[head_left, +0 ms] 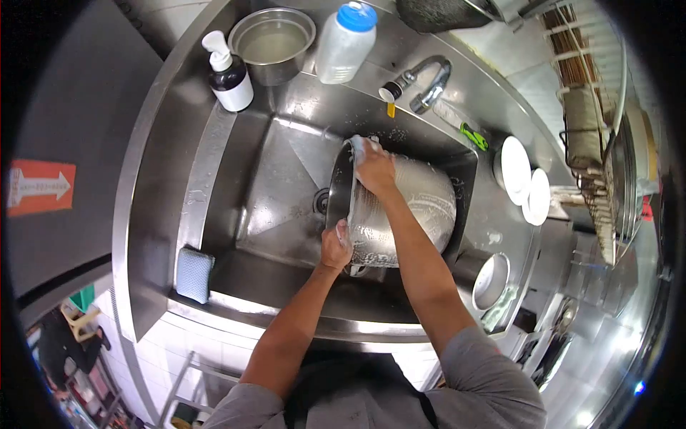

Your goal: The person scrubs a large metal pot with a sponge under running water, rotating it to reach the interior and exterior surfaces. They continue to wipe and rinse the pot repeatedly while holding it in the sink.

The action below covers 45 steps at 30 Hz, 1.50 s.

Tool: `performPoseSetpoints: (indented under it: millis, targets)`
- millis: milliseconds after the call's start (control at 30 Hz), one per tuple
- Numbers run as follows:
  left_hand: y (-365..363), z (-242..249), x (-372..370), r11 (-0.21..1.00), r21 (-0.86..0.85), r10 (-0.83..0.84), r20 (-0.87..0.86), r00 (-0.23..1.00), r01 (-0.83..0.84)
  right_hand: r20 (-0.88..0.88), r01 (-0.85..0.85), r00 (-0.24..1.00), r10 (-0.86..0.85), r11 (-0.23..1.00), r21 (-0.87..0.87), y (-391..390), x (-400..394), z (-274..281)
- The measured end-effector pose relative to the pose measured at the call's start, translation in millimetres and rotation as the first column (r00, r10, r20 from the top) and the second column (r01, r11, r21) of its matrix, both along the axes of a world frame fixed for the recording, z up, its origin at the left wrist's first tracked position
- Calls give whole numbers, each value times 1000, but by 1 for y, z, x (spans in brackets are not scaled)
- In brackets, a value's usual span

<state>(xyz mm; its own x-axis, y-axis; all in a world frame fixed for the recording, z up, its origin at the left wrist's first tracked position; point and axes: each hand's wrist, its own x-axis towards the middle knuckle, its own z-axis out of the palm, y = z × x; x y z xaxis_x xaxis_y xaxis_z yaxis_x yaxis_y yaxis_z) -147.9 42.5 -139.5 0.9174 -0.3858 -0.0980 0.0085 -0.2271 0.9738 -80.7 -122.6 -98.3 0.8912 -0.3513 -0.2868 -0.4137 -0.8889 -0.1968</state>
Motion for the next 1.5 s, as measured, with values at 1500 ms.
performPoseSetpoints:
  millis: [1500]
  targets:
    - [28, 34, 98, 958, 103, -213, -372, 904, 268, 304, 525, 839, -452, 820, -229, 39, -186, 31]
